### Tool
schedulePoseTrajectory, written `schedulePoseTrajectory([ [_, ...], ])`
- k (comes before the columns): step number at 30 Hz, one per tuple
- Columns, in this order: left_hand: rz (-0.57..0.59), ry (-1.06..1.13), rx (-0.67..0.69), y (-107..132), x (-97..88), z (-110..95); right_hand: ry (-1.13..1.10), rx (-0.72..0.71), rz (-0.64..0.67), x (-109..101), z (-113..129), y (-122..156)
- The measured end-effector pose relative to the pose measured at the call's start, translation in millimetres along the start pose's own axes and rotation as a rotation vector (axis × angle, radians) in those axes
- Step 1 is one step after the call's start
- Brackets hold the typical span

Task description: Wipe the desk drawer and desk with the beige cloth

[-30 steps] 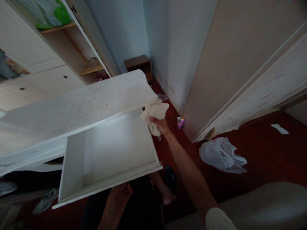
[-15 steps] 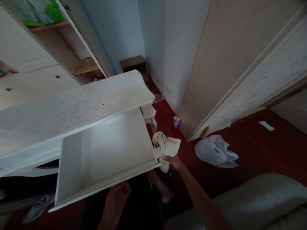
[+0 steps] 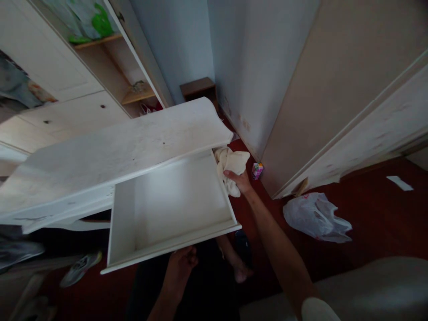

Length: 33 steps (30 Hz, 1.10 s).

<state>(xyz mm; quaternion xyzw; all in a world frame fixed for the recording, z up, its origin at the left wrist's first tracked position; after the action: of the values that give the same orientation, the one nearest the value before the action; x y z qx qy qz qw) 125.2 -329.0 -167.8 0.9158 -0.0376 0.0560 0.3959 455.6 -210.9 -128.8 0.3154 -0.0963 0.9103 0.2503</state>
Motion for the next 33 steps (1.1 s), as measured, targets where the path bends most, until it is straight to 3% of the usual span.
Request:
schedulePoseTrajectory([
  [3,-0.026,-0.014,0.032,-1.5,-3.0,1.4,0.030,-0.077,-0.005,11.6,2.3,-18.5],
  [7,0.009,-0.064,0.069,-3.4,-2.4,5.3,0.190,-0.054,-0.054,-8.3,-15.3,-4.4],
  [13,0.245,0.013,0.130,-1.1,9.5,4.7,0.453,0.095,-0.083,-63.2,-36.4,54.1],
  [18,0.412,0.025,0.117,-4.9,7.6,7.3,0.526,0.163,-0.099,-90.6,-32.8,112.7],
  [22,0.481,-0.044,0.091,-8.8,1.9,11.8,0.537,0.176,-0.212,-107.7,-23.2,156.1],
  [25,0.495,-0.118,0.059,-9.0,-1.3,14.2,0.525,0.058,-0.357,-111.7,7.8,168.8],
  [28,0.499,-0.107,0.044,-6.8,-3.1,13.0,0.534,-0.227,-0.535,-96.8,70.1,163.8],
  [30,0.512,-0.064,0.018,-5.1,-3.2,14.1,0.516,-0.406,-0.592,-72.6,114.8,153.9],
  [33,0.524,-0.011,-0.006,-5.5,-3.3,18.5,0.594,-0.570,-0.446,-10.8,164.8,125.6],
])
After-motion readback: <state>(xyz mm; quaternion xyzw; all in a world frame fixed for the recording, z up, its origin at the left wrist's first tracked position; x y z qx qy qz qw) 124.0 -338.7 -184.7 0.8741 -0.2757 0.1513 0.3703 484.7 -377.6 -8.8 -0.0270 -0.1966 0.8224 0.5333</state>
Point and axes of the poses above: each hand's wrist, its own y-axis away from the middle knuckle, its own x-axis out of the palm, z = x × y, the point moved 7 cm from there along -y, towards the middle knuckle, and after that the axes turned 14 degrees about -y, right-handed, at the moved point
